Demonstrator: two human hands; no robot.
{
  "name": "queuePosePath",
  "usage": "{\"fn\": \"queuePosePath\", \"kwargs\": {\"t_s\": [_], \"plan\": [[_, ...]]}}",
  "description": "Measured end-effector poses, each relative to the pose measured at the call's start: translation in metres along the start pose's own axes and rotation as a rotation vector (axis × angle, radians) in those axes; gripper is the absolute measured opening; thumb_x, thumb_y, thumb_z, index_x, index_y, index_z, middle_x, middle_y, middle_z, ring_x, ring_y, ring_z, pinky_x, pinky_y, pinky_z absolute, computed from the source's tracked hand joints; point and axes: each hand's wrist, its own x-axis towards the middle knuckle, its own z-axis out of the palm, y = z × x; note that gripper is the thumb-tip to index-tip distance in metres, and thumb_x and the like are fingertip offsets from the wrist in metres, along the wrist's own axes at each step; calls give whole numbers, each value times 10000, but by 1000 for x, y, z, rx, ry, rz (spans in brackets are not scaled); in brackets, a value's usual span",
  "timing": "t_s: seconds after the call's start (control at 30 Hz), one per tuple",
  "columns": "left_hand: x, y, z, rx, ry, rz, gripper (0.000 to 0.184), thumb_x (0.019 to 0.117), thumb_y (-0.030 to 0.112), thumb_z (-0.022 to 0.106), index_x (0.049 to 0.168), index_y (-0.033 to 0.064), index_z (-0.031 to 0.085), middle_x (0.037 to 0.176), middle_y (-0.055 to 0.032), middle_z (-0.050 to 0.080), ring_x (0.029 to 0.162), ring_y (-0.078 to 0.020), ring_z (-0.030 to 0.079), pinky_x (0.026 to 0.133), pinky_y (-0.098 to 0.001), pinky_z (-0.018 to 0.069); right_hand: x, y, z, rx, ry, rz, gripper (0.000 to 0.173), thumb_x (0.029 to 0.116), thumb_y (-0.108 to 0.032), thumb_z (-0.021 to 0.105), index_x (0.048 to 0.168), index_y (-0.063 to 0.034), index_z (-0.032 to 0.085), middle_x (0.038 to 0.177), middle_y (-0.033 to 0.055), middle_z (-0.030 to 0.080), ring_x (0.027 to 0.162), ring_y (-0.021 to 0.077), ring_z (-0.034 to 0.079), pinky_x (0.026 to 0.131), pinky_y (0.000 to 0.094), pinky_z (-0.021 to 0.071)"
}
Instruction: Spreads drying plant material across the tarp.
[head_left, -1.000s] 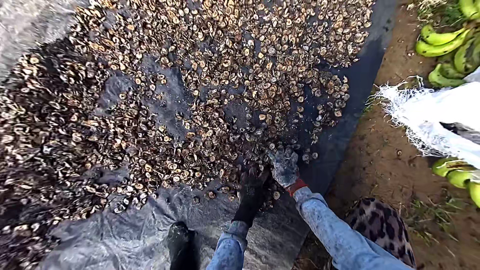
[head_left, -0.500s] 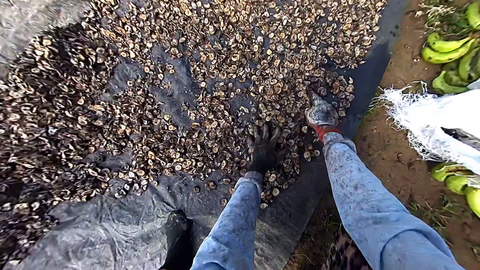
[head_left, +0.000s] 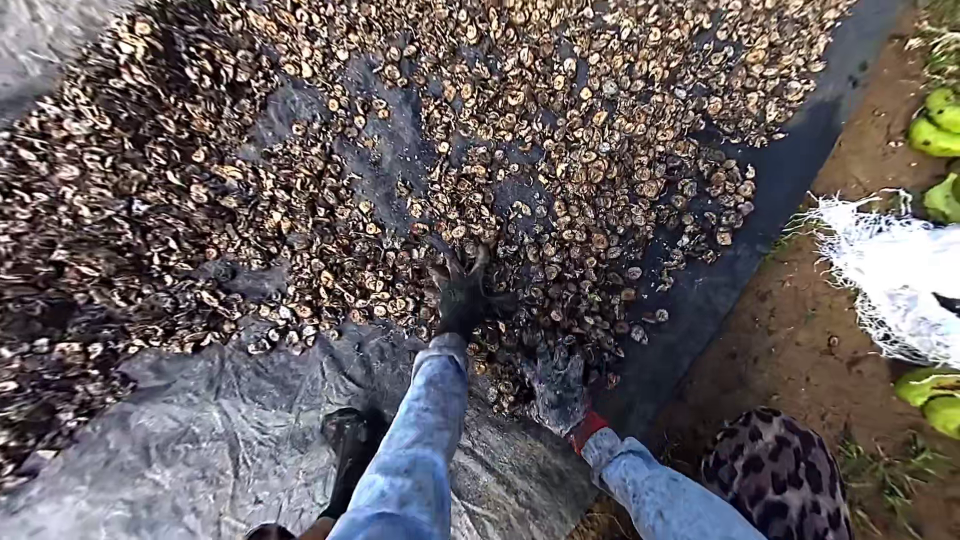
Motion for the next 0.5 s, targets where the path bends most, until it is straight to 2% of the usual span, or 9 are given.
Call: {"fn": "queuePosePath", "kwargs": {"t_s": [0.03,0.1,0.17,0.2,0.27,0.33,0.4,0.43,0.5], "plan": [[-15,3,15,-3,-17,28,937,785,591,812,1578,323,391,1698,-246,83,1508,-575,122,1070,-820,260,-3,3,4,18,15,-30,807,776,-456,791,1522,-340,507,1611,244,379,1461,574,305,1120,779,220],[-39,5,16,-43,-90,62,577,875,345,774,1413,210,617,1638,-181,333,1461,-462,348,1096,-669,376,6,10,-12,88,-6,-38,562,927,-200,653,1482,-252,573,1537,227,493,1401,519,435,1126,691,315],[-41,-5,9,-251,-88,109,410,916,122,713,1325,118,676,1511,-165,518,1369,-376,508,1105,-584,425,29,13,-42,182,-49,38,504,997,-109,539,1495,-183,556,1485,213,553,1390,421,498,1158,585,360],[-32,-9,3,-388,-13,150,465,917,51,695,1376,95,638,1482,-182,546,1345,-368,538,1106,-574,434,45,14,-61,271,-48,102,496,1026,-139,520,1520,-177,521,1482,194,562,1391,375,513,1164,550,376],[-2,-3,-20,-541,171,239,669,924,83,703,1546,97,455,1539,-217,475,1387,-364,504,1137,-542,423,83,17,-88,515,111,198,495,1030,-193,568,1521,-199,514,1411,172,621,1281,359,603,1069,586,464],[33,12,-53,-519,239,299,787,983,305,668,1634,131,262,1648,-187,325,1520,-344,325,1235,-514,287,119,17,-113,590,270,217,587,1006,-244,631,1556,-166,442,1440,196,584,1295,394,579,1047,638,457],[75,22,-73,-321,235,252,762,1004,518,544,1648,245,241,1702,-167,202,1575,-406,138,1249,-621,153,152,20,-128,382,309,235,826,935,-373,695,1633,-211,284,1595,180,425,1442,391,443,1126,643,383],[89,25,-77,-212,193,215,751,1004,571,501,1647,289,234,1707,-206,135,1567,-468,75,1219,-695,121,155,22,-125,259,272,248,957,892,-462,731,1657,-265,190,1674,164,284,1503,416,335,1132,689,339],[103,25,-61,-73,60,210,787,958,619,563,1632,370,242,1700,-255,76,1527,-568,72,1119,-825,149,141,24,-93,92,196,242,1060,854,-514,775,1664,-263,139,1707,236,85,1532,533,152,1093,825,231]]}}
